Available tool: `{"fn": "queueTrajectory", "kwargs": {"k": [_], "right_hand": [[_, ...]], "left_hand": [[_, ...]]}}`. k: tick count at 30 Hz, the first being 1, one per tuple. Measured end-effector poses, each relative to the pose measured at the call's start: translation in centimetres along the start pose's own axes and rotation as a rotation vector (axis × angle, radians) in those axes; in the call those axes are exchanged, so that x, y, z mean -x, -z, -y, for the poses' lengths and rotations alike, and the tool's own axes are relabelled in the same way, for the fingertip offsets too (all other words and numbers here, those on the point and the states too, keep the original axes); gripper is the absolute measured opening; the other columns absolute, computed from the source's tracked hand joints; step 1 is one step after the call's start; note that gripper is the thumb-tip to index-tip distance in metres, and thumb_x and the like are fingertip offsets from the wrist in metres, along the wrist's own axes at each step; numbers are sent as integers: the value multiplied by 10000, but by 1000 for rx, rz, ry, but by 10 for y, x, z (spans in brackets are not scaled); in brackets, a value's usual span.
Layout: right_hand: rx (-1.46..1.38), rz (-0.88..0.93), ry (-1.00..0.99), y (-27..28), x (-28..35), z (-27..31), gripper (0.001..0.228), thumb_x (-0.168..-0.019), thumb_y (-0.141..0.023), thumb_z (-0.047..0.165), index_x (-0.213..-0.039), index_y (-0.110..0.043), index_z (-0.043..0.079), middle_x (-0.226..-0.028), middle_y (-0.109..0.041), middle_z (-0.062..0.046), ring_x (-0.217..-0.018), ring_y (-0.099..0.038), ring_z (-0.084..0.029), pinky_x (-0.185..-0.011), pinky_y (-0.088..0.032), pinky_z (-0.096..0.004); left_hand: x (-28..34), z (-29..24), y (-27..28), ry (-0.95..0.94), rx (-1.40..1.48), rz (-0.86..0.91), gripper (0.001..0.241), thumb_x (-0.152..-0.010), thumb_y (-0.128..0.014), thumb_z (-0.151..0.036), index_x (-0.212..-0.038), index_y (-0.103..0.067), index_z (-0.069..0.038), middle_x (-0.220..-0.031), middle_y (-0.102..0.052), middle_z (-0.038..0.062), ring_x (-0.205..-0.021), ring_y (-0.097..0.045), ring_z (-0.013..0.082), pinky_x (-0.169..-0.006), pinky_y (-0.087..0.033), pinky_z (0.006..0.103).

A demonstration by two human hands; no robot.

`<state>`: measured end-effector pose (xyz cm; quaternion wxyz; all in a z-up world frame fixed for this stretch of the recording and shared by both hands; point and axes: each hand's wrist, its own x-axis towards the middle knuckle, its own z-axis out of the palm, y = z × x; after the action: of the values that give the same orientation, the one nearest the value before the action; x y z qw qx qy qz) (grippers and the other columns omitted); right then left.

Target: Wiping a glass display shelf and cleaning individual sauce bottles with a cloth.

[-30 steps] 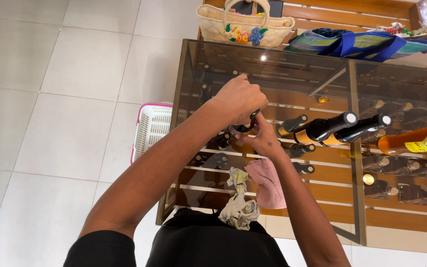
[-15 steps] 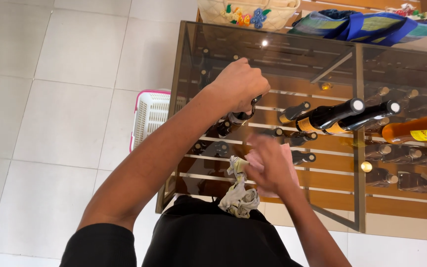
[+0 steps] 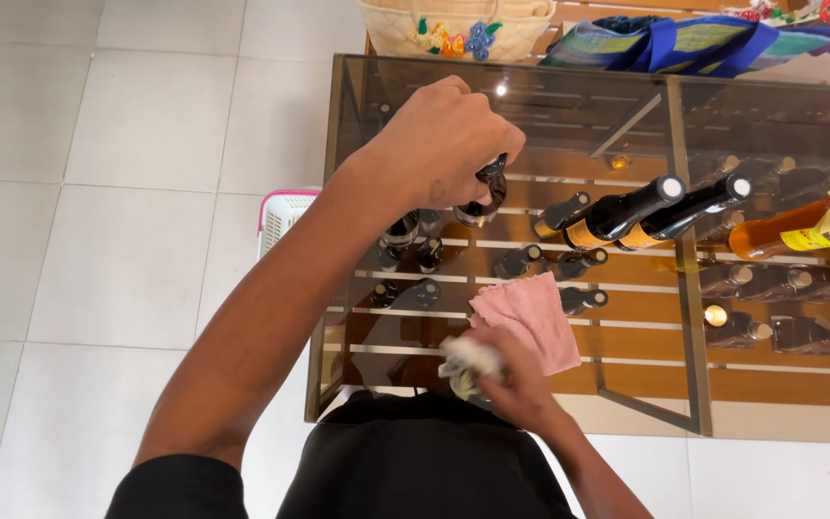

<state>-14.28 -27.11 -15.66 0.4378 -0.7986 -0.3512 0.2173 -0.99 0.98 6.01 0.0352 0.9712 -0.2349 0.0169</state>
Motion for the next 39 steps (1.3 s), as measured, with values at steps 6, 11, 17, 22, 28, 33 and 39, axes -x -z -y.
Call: {"fn": "queueTrajectory", "kwargs": {"k": [6, 11, 17, 22, 28, 33, 39], "right_hand": [[-736, -833, 151, 78, -62, 52, 418, -1054, -555, 44, -1461, -465, 80, -1297, -592, -97, -1117, -607, -166, -961, -561, -315], [-875, -804, 323, 82, -108, 61, 432, -1095, -549, 99, -1506, -417, 74, -1321, -590, -118, -1140, -590, -198, -992, -538, -364], [-536, -516, 440, 59, -104, 55, 776, -971, -694, 398, -1591, -358, 74, -1465, -504, -83, -1361, -516, -180, -1188, -424, -359], [-789, -408, 328, 36, -90, 67, 1302, -654, -989, 304, -1592, -110, 98, -1446, -460, -112, -1325, -512, -241, -1129, -444, -418], [-719, -537, 376, 19, -67, 68, 1088, -714, -888, 233, -1595, -273, 63, -1435, -504, -135, -1326, -546, -244, -1167, -457, -405], [-808, -541, 290, 27, -50, 95, 1009, -710, -856, 227, -1519, -273, 76, -1319, -535, -144, -1167, -624, -267, -1006, -562, -441], [-835, -613, 231, 21, -34, 99, 977, -719, -827, 182, -1526, -288, 70, -1312, -545, -142, -1180, -608, -249, -1022, -542, -423]], "left_hand": [[14, -13, 43, -45, 175, -90, 388, -664, -919, -383, -936, -740, -172, -744, -724, 74, -807, -698, 326, -741, -513, 468], [19, -20, 54, -85, 262, -90, 355, -706, -907, -385, -919, -741, -154, -725, -740, 83, -758, -700, 317, -745, -517, 459], [33, -23, 59, -92, 487, -151, 353, -662, -914, -360, -870, -746, -130, -765, -731, 87, -750, -706, 297, -716, -518, 418], [35, -23, 61, -146, 637, -203, 386, -657, -915, -325, -970, -765, -155, -781, -736, 23, -711, -706, 223, -701, -525, 377], [45, -44, 68, 145, 921, -69, 625, -721, -852, -295, -1305, -637, -241, -717, -726, 22, -656, -710, 93, -654, -578, 282], [45, -63, 25, 108, 1158, -247, 622, -803, -849, -315, -1337, -587, -133, -909, -759, 53, -813, -735, 91, -732, -603, 263], [37, -89, -32, 82, 1505, -427, 503, -951, -786, -278, -1343, -605, -21, -1084, -713, 56, -961, -676, 109, -881, -582, 278]]}}
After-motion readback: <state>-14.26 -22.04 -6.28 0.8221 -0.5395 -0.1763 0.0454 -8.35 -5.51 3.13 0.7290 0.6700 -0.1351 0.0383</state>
